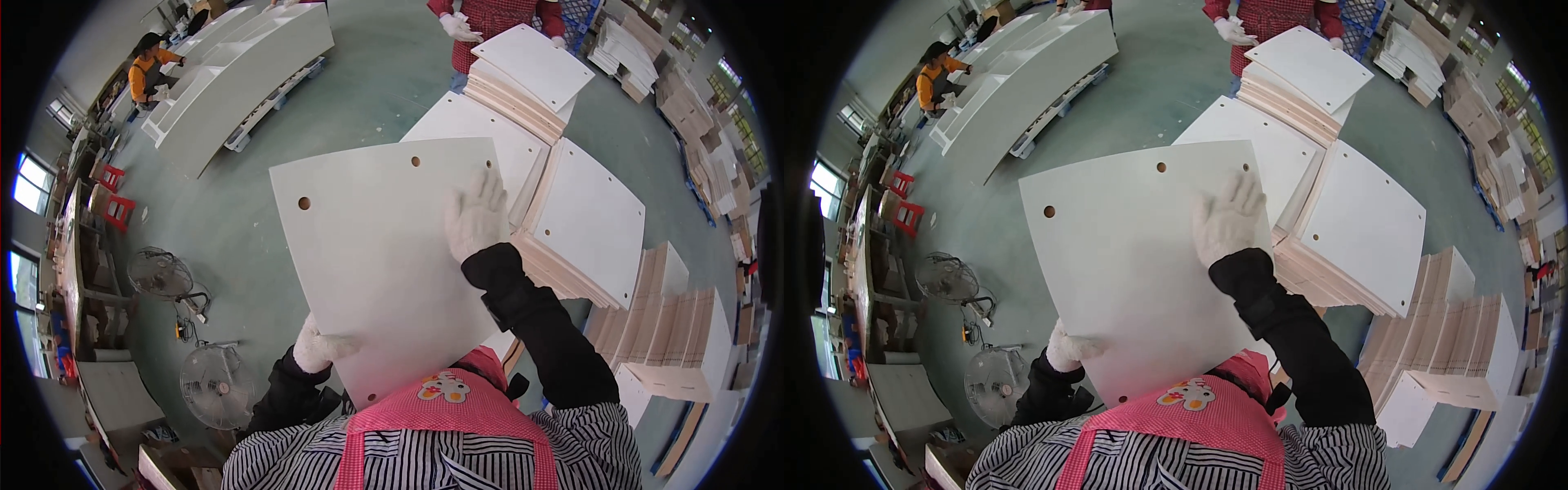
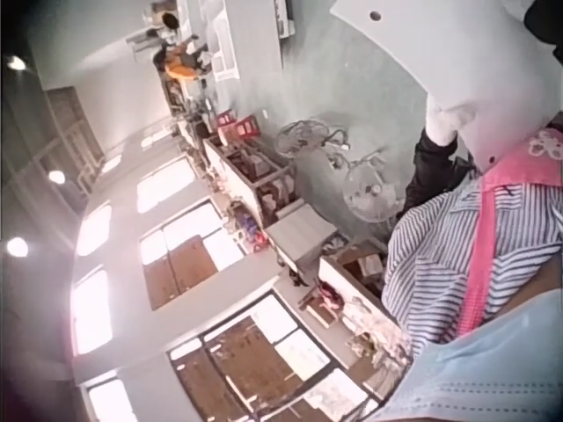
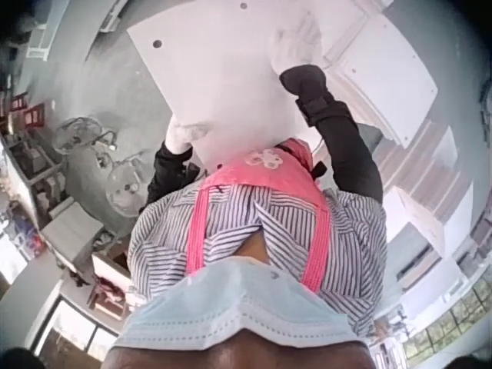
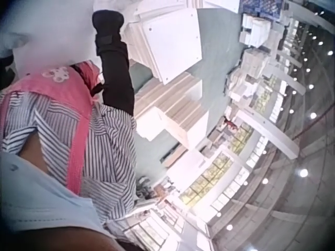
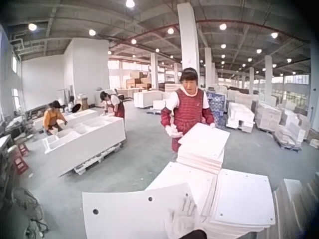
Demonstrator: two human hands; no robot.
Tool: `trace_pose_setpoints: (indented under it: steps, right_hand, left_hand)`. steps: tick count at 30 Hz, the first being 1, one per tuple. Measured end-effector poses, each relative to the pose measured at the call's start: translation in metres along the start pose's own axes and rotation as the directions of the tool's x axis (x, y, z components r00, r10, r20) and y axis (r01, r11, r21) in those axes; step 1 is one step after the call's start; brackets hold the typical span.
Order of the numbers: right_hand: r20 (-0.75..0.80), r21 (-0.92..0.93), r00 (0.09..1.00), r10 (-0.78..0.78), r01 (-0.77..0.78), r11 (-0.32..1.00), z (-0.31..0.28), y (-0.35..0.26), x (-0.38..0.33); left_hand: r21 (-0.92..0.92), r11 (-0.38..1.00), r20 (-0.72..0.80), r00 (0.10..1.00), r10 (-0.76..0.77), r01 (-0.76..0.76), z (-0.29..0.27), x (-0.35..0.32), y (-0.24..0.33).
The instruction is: Inspecting, cleaning edges with a sanding block, and stacking white furniture panels in a workshop.
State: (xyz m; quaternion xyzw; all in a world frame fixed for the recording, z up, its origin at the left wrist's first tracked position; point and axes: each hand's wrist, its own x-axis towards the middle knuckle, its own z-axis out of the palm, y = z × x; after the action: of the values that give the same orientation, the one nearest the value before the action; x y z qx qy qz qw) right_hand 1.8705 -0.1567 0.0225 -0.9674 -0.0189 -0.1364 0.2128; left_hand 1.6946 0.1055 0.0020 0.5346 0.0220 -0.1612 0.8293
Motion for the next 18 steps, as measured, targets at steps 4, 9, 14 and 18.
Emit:
trace_pose_setpoints:
  steps: [4,9,14,18]
  right_hand:
    - [-0.176,0.233,0.723,-0.668,0.690,0.686,-0.007,-0.090,-0.034]
    - [-0.319,0.253,0.623,-0.714,0.782,0.570,-0.024,-0.091,0.002]
    - [-0.205,0.040,0.942,-0.264,0.277,0.960,-0.008,0.029,0.068]
    - [0.118,0.375,0.965,0.233,-0.260,0.890,0.022,0.094,0.055]
  left_hand:
    - [0.227,0.971,0.085,0.995,0.056,-0.074,0.008,0.005,0.013]
    - [0.201,0.978,0.071,0.995,-0.067,0.052,0.012,0.006,0.022]
    - [0.199,0.977,0.099,0.994,0.052,-0.070,0.006,-0.001,0.014]
    - [0.246,0.966,0.110,0.993,0.047,-0.073,-0.003,-0.003,0.010]
